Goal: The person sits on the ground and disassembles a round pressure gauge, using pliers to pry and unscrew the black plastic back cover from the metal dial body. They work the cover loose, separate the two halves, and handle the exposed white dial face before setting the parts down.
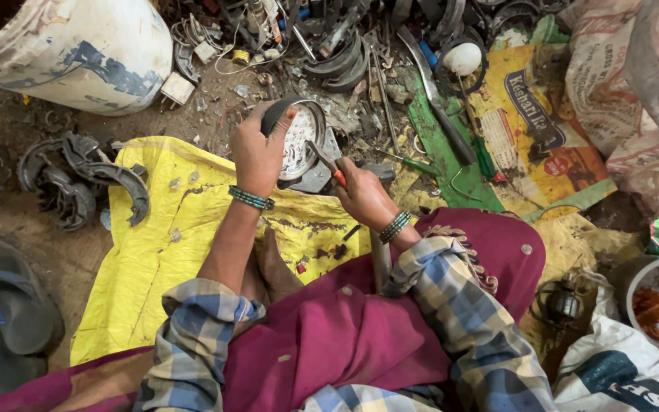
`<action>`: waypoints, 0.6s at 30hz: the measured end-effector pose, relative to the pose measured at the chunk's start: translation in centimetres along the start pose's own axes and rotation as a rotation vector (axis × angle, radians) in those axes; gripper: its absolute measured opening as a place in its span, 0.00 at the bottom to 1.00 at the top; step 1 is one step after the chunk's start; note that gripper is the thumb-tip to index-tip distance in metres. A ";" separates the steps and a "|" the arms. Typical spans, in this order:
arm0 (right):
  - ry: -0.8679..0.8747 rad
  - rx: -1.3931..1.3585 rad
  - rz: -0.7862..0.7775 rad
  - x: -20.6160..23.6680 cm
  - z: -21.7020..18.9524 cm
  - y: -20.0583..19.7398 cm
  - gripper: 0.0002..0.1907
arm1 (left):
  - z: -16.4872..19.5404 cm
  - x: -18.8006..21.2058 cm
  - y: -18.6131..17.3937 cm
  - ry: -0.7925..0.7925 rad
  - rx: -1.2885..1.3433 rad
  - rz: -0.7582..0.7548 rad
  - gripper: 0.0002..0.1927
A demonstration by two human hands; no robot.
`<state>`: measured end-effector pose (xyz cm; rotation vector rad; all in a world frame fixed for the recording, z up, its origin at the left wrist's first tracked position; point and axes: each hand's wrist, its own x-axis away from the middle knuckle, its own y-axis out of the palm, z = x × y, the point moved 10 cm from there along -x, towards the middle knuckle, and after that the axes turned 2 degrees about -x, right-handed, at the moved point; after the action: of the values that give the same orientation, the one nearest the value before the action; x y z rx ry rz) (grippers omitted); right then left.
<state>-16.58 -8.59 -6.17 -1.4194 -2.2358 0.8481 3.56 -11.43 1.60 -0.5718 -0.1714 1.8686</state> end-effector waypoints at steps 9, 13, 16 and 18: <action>-0.069 0.084 0.018 -0.1 -0.4 -0.1 0.11 | -5.9 -0.5 1.2 -0.240 0.091 -0.061 0.20; -0.141 0.136 0.021 0.1 -2.3 0.2 0.12 | -13.0 -0.6 -0.1 -0.552 0.378 0.000 0.21; 0.090 0.011 -0.008 0.2 -0.5 0.7 0.12 | -13.4 -0.9 -1.9 -0.393 0.298 0.044 0.24; 0.221 -0.185 -0.043 0.4 1.1 0.8 0.13 | -12.2 -1.2 -2.6 -0.292 0.205 0.076 0.26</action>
<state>-16.90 -8.28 -7.51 -1.4605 -2.2104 0.4554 11.75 -13.48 -7.71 -0.1651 -0.1491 2.0085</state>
